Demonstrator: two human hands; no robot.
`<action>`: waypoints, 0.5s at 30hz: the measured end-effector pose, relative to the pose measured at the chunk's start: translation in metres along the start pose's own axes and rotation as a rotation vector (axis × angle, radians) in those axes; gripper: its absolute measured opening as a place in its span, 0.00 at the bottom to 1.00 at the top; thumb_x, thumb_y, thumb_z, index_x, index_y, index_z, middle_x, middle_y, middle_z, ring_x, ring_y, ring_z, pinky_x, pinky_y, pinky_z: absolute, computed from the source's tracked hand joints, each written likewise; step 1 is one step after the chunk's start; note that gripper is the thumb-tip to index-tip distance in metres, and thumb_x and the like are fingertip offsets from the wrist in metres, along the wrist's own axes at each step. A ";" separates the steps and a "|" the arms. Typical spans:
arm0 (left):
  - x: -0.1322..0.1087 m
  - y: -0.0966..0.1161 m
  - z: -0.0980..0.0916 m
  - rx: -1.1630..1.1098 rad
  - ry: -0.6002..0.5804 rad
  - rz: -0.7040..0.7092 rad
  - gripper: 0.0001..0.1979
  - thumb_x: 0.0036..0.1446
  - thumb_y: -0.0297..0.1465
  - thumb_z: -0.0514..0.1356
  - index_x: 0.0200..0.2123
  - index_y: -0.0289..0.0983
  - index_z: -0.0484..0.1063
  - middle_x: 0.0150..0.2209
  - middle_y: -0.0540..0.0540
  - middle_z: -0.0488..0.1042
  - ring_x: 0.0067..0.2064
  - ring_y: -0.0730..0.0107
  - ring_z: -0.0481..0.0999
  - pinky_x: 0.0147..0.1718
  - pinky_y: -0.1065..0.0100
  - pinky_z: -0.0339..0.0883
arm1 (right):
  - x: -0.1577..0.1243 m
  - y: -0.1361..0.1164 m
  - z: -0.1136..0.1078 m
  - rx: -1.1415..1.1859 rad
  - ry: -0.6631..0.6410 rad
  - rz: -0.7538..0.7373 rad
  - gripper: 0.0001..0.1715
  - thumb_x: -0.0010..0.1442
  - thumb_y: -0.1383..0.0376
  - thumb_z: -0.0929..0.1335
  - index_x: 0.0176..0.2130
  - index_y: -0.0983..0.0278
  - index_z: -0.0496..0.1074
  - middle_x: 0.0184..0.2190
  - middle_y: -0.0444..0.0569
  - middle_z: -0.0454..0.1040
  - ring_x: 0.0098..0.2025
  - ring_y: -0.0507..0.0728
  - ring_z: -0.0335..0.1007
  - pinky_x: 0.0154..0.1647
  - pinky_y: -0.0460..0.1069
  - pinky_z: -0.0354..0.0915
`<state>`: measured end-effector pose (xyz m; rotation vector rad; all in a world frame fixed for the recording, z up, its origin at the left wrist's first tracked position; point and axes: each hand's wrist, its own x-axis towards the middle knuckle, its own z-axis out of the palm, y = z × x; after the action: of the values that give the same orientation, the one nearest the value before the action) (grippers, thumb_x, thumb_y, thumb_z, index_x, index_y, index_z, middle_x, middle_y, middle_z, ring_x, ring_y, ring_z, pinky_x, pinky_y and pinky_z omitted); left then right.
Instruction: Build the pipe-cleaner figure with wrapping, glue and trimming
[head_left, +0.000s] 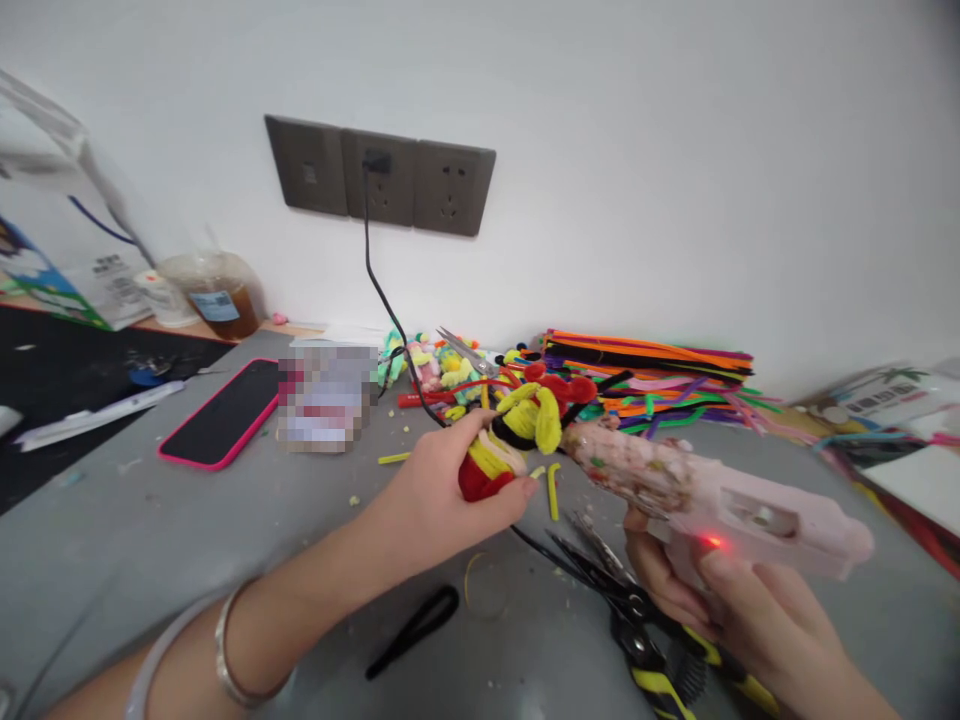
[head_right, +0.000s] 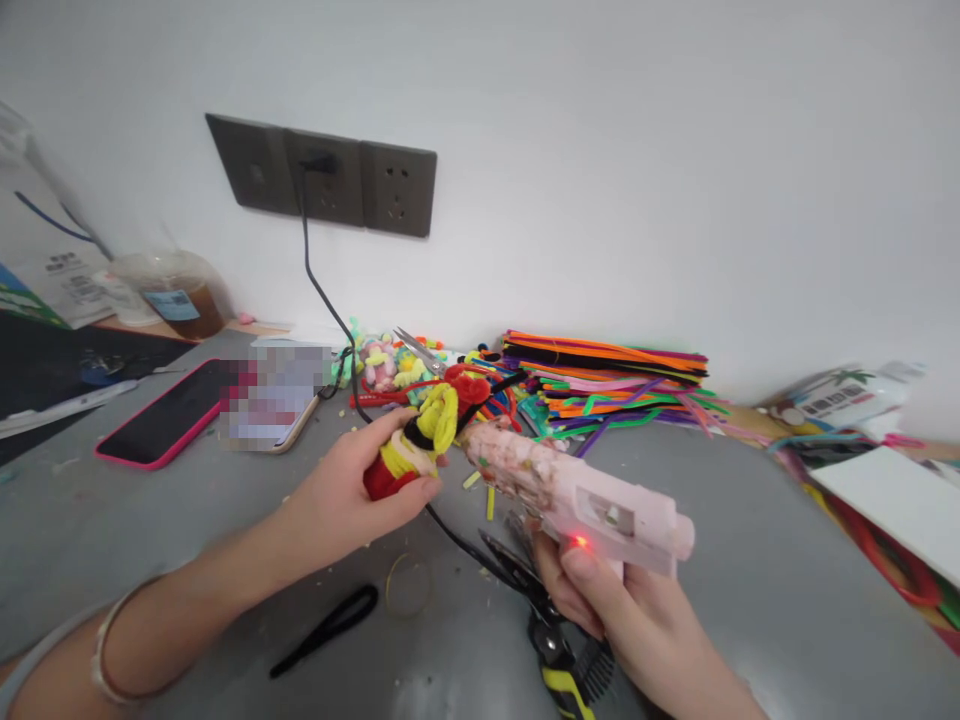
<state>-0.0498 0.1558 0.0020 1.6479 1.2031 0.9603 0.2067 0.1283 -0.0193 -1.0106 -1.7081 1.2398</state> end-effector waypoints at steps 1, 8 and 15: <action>0.000 0.001 0.000 -0.046 -0.015 -0.035 0.32 0.55 0.42 0.65 0.58 0.30 0.69 0.40 0.41 0.83 0.36 0.63 0.78 0.38 0.64 0.73 | 0.001 -0.001 0.001 0.007 0.009 -0.011 0.32 0.71 0.42 0.59 0.26 0.60 0.62 0.16 0.38 0.53 0.16 0.48 0.42 0.16 0.47 0.44; 0.001 0.006 -0.002 -0.354 -0.215 -0.303 0.32 0.53 0.48 0.67 0.52 0.32 0.68 0.27 0.49 0.76 0.21 0.75 0.68 0.18 0.74 0.60 | 0.011 -0.022 0.012 -0.123 0.037 -0.062 0.36 0.69 0.40 0.61 0.21 0.60 0.59 0.14 0.39 0.55 0.15 0.48 0.47 0.14 0.47 0.44; 0.004 0.002 -0.005 -0.511 -0.329 -0.290 0.21 0.58 0.49 0.64 0.37 0.34 0.73 0.21 0.50 0.72 0.19 0.79 0.64 0.16 0.77 0.56 | 0.014 -0.028 0.014 -0.123 0.061 -0.079 0.33 0.69 0.42 0.63 0.22 0.59 0.63 0.15 0.40 0.56 0.16 0.50 0.50 0.15 0.47 0.50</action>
<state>-0.0524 0.1607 0.0058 1.1329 0.8527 0.7041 0.1839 0.1306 0.0069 -1.0317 -1.7770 1.0535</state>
